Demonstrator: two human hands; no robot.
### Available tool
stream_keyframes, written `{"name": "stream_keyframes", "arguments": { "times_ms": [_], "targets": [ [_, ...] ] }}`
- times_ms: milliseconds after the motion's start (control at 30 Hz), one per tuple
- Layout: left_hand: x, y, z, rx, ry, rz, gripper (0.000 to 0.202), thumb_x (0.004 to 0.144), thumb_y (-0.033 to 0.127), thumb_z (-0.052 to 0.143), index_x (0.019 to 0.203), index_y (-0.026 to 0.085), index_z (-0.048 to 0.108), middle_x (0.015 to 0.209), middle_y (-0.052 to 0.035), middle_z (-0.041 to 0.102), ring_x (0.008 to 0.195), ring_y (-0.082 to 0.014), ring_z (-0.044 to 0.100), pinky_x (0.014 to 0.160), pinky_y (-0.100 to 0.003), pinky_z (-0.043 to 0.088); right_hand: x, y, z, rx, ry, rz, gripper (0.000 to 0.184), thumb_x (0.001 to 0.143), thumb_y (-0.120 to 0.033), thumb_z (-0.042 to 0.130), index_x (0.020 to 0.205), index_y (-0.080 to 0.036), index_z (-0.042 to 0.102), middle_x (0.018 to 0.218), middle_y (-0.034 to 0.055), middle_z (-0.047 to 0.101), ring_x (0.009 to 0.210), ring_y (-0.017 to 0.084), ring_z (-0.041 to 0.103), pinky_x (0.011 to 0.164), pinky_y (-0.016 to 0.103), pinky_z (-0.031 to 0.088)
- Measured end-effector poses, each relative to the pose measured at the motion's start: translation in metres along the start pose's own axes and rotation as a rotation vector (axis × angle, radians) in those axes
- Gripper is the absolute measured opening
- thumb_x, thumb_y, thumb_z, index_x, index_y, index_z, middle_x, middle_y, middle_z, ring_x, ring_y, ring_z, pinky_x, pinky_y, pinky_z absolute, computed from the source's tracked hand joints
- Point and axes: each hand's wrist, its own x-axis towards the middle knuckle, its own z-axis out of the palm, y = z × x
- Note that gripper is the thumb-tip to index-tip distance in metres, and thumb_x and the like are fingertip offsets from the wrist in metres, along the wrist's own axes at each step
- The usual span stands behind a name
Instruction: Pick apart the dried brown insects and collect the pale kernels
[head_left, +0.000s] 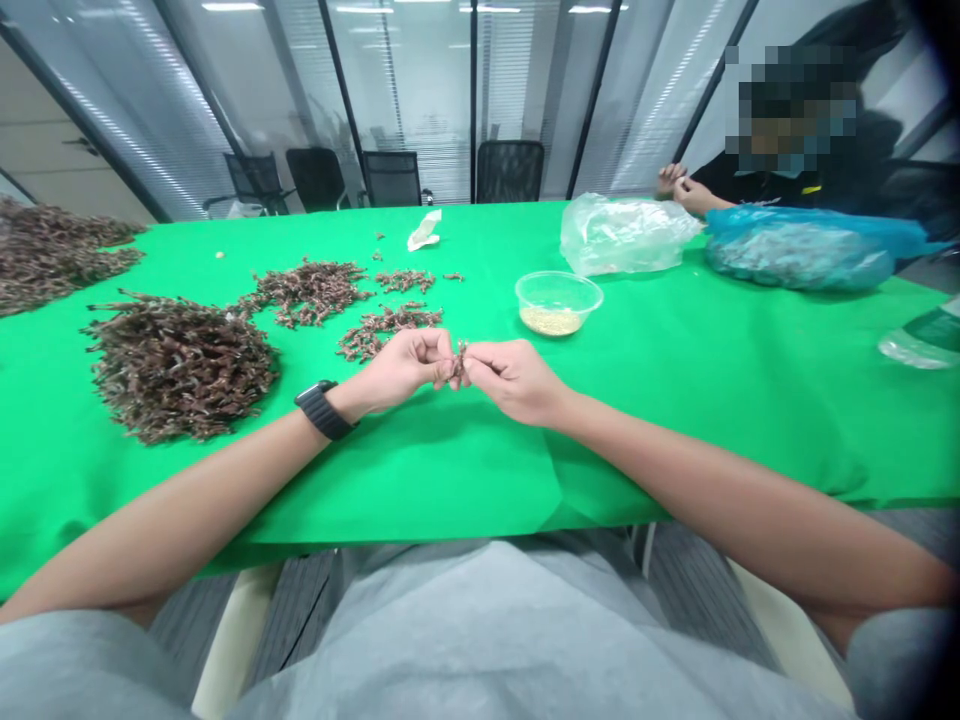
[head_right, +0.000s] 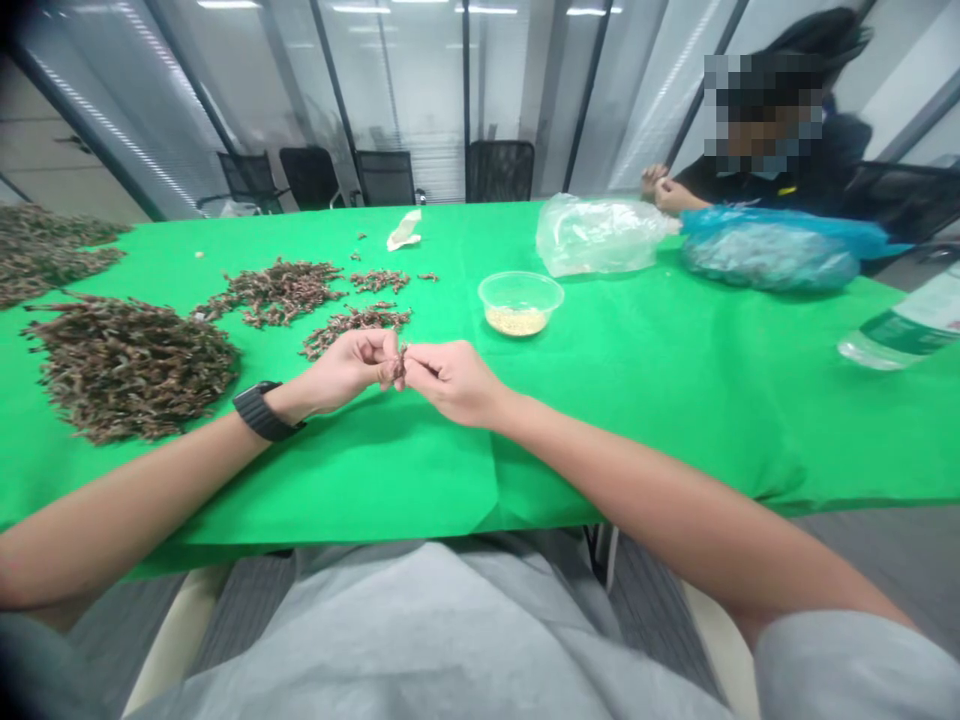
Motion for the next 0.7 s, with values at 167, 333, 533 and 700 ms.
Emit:
{"name": "stream_keyframes", "arguments": {
  "times_ms": [167,333,533,700],
  "targets": [
    [0.0001,0.0000,-0.0004,-0.009,0.004,0.013,0.044,0.072,0.045,0.088,0.071,0.013,0.058,0.067,-0.0056,0.070,0.059,-0.0109,0.064,0.054,-0.019,0.045,-0.0005,0.0010,0.0000,0.000,-0.003,0.018,0.031,0.098,-0.022,0.044,0.078,-0.016,0.067,0.078,0.0020,0.071,0.068,0.012,0.060,0.068,0.024,0.043],
    [0.0007,-0.0028,-0.0012,-0.055,0.007,0.036,0.042,0.074,0.043,0.088,0.074,0.013,0.058,0.070,-0.0062,0.072,0.061,-0.0107,0.064,0.056,-0.019,0.045,0.0007,-0.0015,-0.0008,0.007,0.007,0.005,0.031,0.100,-0.022,0.043,0.080,-0.016,0.066,0.082,0.0035,0.074,0.073,0.013,0.064,0.071,0.025,0.046],
    [0.0010,-0.0031,-0.0002,-0.095,0.007,0.036,0.038,0.078,0.040,0.085,0.083,0.013,0.060,0.072,-0.0055,0.072,0.064,-0.0106,0.065,0.057,-0.018,0.044,0.0016,-0.0032,-0.0041,-0.028,-0.017,-0.005,0.033,0.103,-0.025,0.041,0.085,-0.016,0.067,0.086,0.0049,0.075,0.075,0.014,0.066,0.074,0.026,0.047],
    [0.0006,-0.0020,0.0005,-0.074,0.010,0.032,0.037,0.078,0.040,0.085,0.085,0.013,0.061,0.072,-0.0056,0.072,0.064,-0.0107,0.065,0.056,-0.019,0.044,0.0017,-0.0013,-0.0054,-0.041,-0.025,-0.019,0.032,0.103,-0.026,0.041,0.084,-0.017,0.066,0.086,0.0046,0.075,0.074,0.014,0.065,0.073,0.025,0.046]
  ]
}}
